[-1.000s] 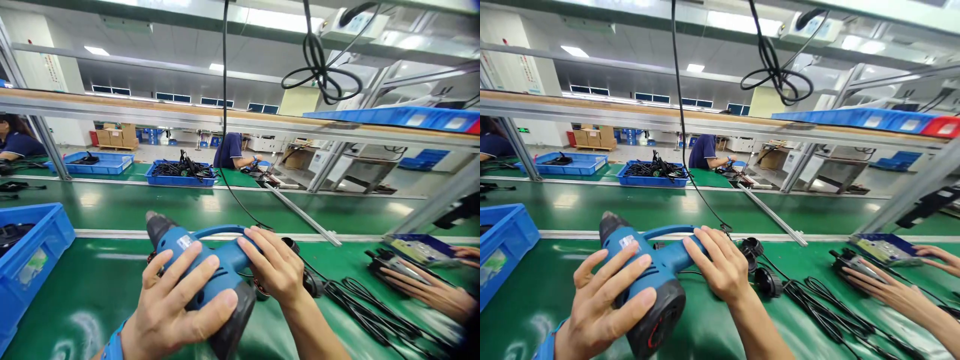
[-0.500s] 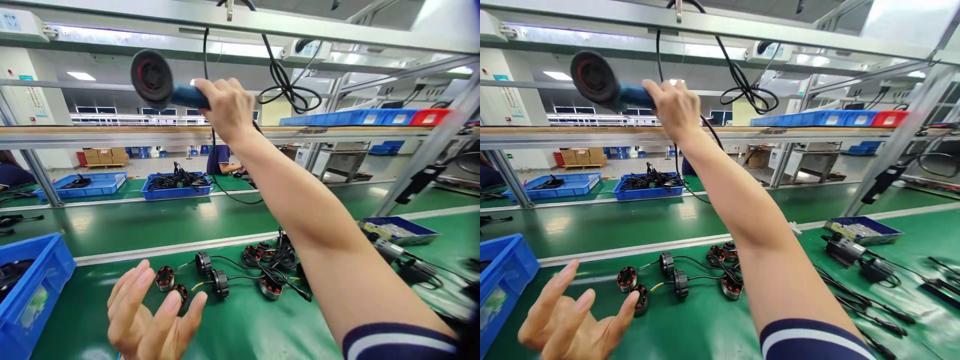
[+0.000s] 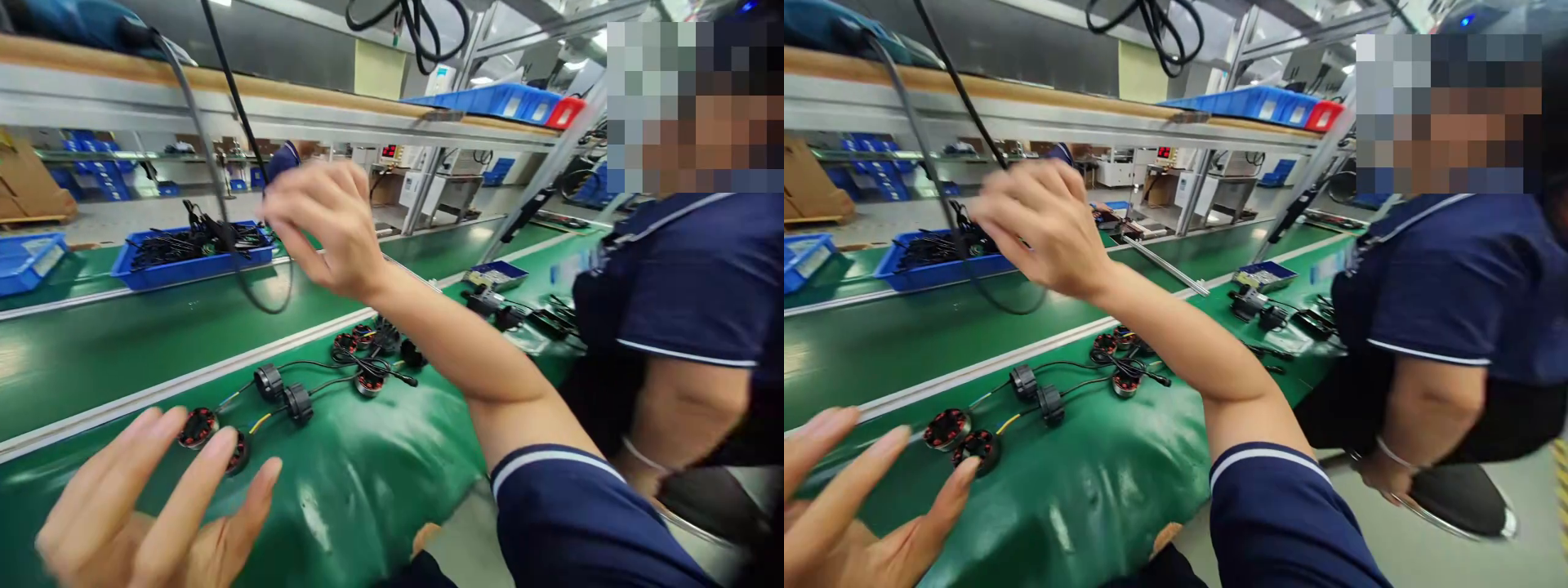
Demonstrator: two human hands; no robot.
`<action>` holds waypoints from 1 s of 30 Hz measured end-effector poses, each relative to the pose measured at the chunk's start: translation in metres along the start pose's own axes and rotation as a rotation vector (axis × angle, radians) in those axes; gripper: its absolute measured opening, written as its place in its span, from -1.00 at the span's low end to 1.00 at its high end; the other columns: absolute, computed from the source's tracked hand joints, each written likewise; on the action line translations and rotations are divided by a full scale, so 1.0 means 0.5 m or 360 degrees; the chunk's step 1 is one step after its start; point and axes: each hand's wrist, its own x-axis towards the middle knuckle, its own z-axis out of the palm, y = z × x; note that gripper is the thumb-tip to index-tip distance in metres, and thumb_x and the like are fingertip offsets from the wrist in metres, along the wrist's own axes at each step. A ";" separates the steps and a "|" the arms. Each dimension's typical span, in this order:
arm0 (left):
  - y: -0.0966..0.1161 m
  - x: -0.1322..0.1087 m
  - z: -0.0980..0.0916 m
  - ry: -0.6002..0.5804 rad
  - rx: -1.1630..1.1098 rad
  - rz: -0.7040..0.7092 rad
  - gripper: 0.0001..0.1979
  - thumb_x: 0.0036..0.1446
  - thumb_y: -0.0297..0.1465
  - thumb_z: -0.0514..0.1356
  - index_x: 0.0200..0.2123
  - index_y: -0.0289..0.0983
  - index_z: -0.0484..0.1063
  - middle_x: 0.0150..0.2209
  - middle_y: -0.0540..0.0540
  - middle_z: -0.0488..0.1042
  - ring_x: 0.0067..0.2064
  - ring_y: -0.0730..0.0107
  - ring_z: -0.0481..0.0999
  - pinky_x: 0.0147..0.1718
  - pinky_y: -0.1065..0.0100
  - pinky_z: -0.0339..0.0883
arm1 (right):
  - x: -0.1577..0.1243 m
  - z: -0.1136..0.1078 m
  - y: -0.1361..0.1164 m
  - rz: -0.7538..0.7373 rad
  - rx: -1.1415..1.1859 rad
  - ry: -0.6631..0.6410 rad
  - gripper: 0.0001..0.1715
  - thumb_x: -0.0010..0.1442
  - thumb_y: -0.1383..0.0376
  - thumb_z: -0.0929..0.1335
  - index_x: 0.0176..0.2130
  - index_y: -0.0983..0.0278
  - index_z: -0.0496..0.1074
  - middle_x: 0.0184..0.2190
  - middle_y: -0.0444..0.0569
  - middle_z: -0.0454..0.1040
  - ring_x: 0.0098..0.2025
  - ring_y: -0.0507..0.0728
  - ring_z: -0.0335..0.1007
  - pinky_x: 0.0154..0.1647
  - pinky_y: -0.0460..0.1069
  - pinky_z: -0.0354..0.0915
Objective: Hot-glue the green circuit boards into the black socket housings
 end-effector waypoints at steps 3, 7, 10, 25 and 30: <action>0.062 0.030 0.079 -0.0258 0.0102 0.0101 -0.47 0.08 -0.38 0.45 0.13 -0.24 0.48 0.17 -0.23 0.48 0.19 0.03 0.45 0.26 0.06 0.18 | -0.248 -0.018 0.007 0.0421 0.0336 -0.0749 -0.62 0.46 0.14 0.25 -0.03 0.27 0.57 -0.05 0.04 0.59 0.04 0.12 0.44 0.21 0.15 0.17; 0.140 -0.039 0.200 -0.0711 -0.0153 0.0169 -0.78 0.31 -0.30 0.23 -0.04 -0.24 0.55 0.01 -0.17 0.59 0.09 0.05 0.53 0.15 0.05 0.21 | -0.473 0.000 0.034 0.0561 0.0454 -0.1477 -0.39 0.27 -0.10 0.39 0.09 0.25 0.52 0.06 0.15 0.53 0.10 0.27 0.38 0.24 0.22 0.11; 0.181 -0.116 0.260 -0.0962 -0.0272 0.0220 -0.80 0.33 -0.29 0.18 -0.07 -0.20 0.54 -0.01 -0.11 0.61 0.09 0.11 0.53 0.15 0.08 0.22 | -0.538 0.018 0.054 0.0511 0.0440 -0.1636 -0.39 0.25 -0.08 0.40 0.06 0.31 0.53 0.01 0.17 0.54 0.11 0.30 0.36 0.32 0.27 -0.01; 0.235 -0.216 0.299 -0.1012 -0.0726 0.0436 -0.82 0.36 -0.36 0.19 -0.03 -0.18 0.54 -0.07 0.00 0.62 0.01 0.36 0.57 0.20 0.23 0.29 | -0.538 -0.158 0.016 0.0494 0.0644 -0.1588 -0.68 0.45 0.18 0.16 -0.05 0.28 0.40 -0.16 0.02 0.51 -0.32 0.10 0.48 -0.39 -0.01 0.32; 0.240 -0.187 0.307 -0.0953 -0.0851 0.0489 -0.65 0.44 -0.50 0.00 -0.19 -0.14 0.59 -0.24 0.13 0.64 -0.14 0.54 0.58 0.26 0.42 0.24 | -0.614 -0.199 0.077 0.0832 0.0822 -0.1397 -0.64 0.44 0.09 0.25 0.05 0.22 0.45 -0.13 -0.01 0.62 -0.14 0.12 0.57 -0.11 0.03 0.44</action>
